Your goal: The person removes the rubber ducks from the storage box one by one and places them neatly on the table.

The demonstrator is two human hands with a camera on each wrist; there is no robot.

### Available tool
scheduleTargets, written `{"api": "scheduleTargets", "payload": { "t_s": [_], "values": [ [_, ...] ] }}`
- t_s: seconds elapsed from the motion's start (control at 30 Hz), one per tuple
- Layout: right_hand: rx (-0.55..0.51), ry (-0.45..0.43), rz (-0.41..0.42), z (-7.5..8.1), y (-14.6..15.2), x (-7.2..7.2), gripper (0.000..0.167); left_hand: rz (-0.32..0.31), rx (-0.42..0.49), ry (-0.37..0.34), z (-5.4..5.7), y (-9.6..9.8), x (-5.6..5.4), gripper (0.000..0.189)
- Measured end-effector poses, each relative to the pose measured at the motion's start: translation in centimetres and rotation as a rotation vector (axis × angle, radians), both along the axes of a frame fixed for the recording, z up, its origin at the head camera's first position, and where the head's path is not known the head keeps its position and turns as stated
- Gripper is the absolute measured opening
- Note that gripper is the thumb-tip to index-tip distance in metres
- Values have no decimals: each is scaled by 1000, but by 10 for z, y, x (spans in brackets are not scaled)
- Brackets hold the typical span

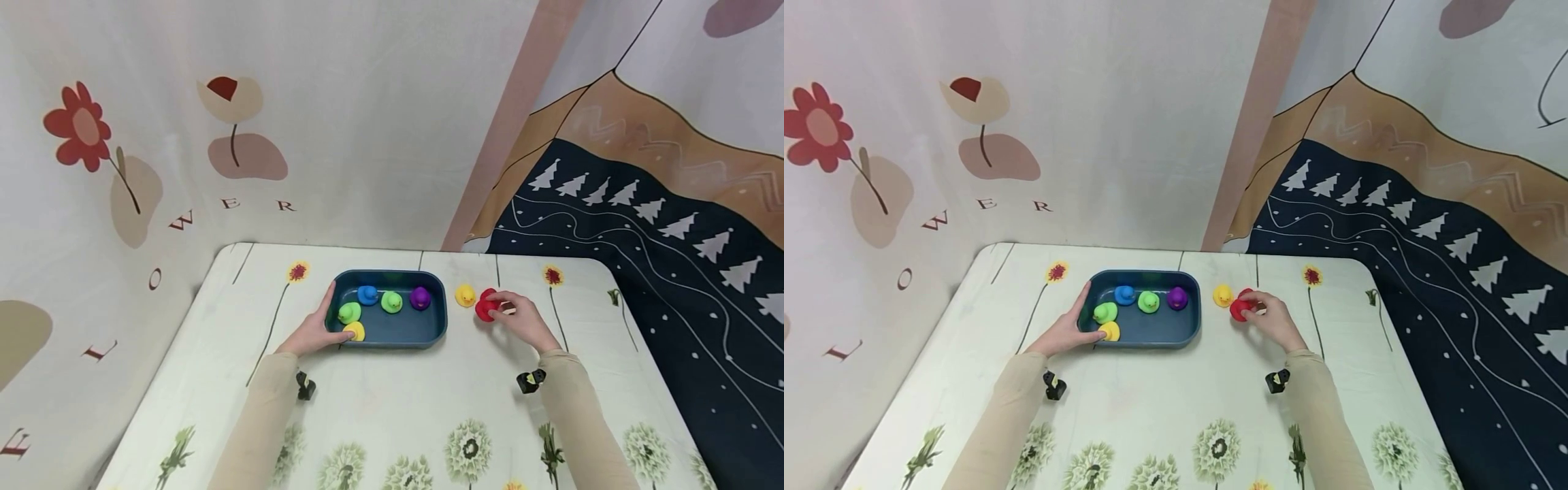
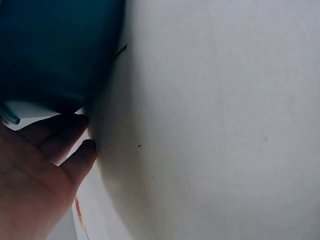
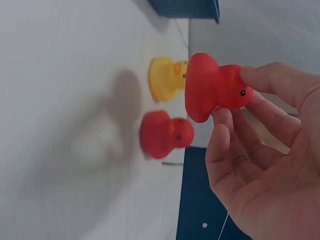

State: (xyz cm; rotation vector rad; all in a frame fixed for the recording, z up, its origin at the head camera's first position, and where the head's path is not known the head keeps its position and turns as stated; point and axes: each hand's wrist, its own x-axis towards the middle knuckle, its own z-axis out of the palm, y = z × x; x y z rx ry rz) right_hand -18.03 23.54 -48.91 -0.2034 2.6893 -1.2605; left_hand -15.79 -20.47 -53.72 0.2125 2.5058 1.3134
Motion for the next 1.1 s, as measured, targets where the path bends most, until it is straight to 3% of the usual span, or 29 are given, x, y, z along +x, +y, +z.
{"api": "scheduleTargets", "payload": {
  "t_s": [0.23,0.63,1.1],
  "values": [
    [41,24,5,-2,18,1,30,0,-5,-2,0,1,1,116],
    [107,-62,-32,-19,54,-1,31,0,0,5,-3,0,0,115],
    [-26,-159,-180,-34,79,-24,41,3,-4,0,-1,0,0,115]
  ]
}}
